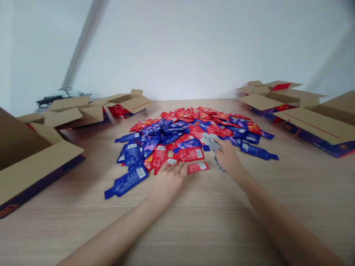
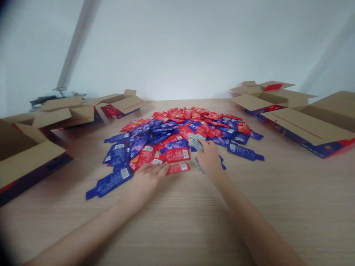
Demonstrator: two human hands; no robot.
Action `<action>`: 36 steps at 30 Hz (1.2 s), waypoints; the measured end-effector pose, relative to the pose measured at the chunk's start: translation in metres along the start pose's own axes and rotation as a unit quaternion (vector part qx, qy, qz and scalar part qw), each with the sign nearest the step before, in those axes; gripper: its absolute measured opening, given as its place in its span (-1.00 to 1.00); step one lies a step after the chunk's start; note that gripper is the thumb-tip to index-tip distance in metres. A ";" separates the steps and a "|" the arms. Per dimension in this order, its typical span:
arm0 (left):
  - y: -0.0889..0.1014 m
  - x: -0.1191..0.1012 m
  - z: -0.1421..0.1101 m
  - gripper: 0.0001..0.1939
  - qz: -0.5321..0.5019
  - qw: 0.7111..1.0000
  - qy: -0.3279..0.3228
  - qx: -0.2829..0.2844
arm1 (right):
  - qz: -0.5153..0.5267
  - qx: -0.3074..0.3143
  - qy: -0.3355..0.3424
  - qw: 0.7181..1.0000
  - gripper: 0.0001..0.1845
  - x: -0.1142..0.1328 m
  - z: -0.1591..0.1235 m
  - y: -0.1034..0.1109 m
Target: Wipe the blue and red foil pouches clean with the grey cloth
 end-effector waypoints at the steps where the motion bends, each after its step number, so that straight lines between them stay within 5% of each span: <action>1: -0.007 -0.014 -0.021 -0.59 -0.005 0.999 -0.036 -0.006 | 0.028 -0.015 0.004 0.999 -0.39 0.002 -0.003 0.010; 4: -0.028 -0.045 -0.075 -0.57 -0.006 0.996 -0.079 -0.027 | 0.131 -0.036 0.019 0.991 -0.42 0.020 -0.025 0.035; 7: -0.038 -0.060 -0.107 -0.52 -0.004 0.997 -0.072 -0.010 | 0.220 0.032 0.009 0.975 -0.41 0.046 -0.065 0.040; 11: -0.035 -0.065 -0.119 -0.37 -0.045 0.995 -0.056 0.067 | 0.374 0.173 -0.058 0.909 -0.40 0.071 -0.126 0.016; 16: -0.029 -0.062 -0.121 -0.23 -0.083 0.991 -0.041 0.101 | 0.443 0.209 -0.117 0.864 -0.40 0.071 -0.156 -0.008; 22: -0.017 -0.050 -0.143 -0.26 -0.059 0.996 -0.003 0.062 | 0.388 0.220 -0.070 0.892 -0.34 0.078 -0.152 0.010; 28: -0.027 -0.050 -0.161 -0.32 -0.096 0.990 0.001 0.106 | 0.254 0.109 0.047 0.960 -0.42 0.097 -0.143 0.030; 32: -0.027 -0.050 -0.158 -0.34 -0.102 0.987 0.006 0.127 | 0.018 0.143 0.199 0.969 -0.40 0.143 -0.160 0.001; 36: -0.022 -0.050 -0.155 -0.35 -0.102 0.986 0.008 0.134 | -0.136 0.191 0.236 0.943 -0.42 0.152 -0.177 -0.018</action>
Point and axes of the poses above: each hand's wrist, its own z-axis towards the middle knuckle, its own y-axis out of the back of the hand, x = y × z, the point moved 8 cm from there along z, towards the middle knuckle, and after that the axes turned 15 degrees about y, right-handed, at the moved point
